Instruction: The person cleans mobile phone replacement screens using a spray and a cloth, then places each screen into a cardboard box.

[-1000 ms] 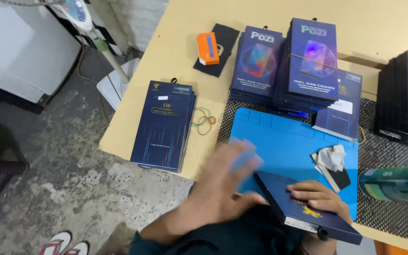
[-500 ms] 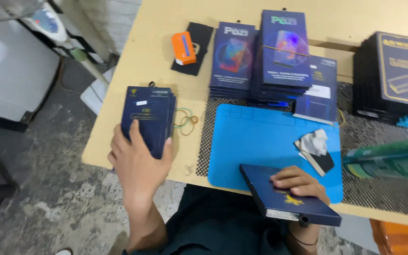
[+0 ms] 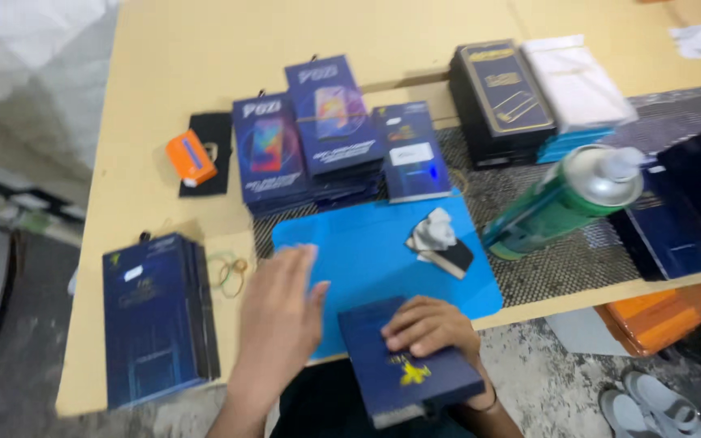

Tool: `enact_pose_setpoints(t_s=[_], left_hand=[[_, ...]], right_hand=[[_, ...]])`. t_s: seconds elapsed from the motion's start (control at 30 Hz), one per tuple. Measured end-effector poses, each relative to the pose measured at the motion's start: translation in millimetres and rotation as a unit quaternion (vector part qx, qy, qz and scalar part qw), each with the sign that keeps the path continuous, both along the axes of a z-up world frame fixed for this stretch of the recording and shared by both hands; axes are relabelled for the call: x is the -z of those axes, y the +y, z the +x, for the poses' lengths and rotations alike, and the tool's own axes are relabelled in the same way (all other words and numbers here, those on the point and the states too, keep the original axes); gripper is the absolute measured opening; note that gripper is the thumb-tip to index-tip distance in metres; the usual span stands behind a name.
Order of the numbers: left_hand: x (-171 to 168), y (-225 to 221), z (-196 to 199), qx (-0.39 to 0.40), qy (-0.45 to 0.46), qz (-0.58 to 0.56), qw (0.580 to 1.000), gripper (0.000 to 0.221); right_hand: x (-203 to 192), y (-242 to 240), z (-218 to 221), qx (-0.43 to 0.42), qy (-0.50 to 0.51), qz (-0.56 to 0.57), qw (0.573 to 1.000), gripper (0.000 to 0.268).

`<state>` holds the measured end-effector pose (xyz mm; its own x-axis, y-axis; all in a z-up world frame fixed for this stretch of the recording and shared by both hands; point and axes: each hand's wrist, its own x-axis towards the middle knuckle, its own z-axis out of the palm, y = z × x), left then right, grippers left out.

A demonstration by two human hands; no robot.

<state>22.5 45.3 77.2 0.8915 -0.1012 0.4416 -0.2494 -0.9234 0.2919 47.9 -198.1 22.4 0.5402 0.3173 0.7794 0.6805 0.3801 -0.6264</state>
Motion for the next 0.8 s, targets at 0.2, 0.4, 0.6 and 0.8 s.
enact_pose_setpoints(t_s=[0.2, 0.4, 0.6, 0.8], left_hand=[[37, -71, 65, 0.08, 0.017, 0.162, 0.983, 0.04], [88, -116, 142, 0.029, -0.049, 0.311, 0.949, 0.051], [116, -128, 176, -0.008, -0.033, 0.331, 0.943, 0.044], [74, -121, 135, 0.035, -0.163, 0.349, 0.922, 0.027]], right_hand=[[24, -43, 1, -0.181, -0.045, 0.085, 0.979, 0.046], [41, -46, 6, -0.241, -0.005, 0.214, 0.946, 0.047], [62, -54, -31, -0.028, 0.212, 0.236, 0.948, 0.021], [87, -72, -32, 0.115, 0.287, 0.174, 0.935, 0.035]])
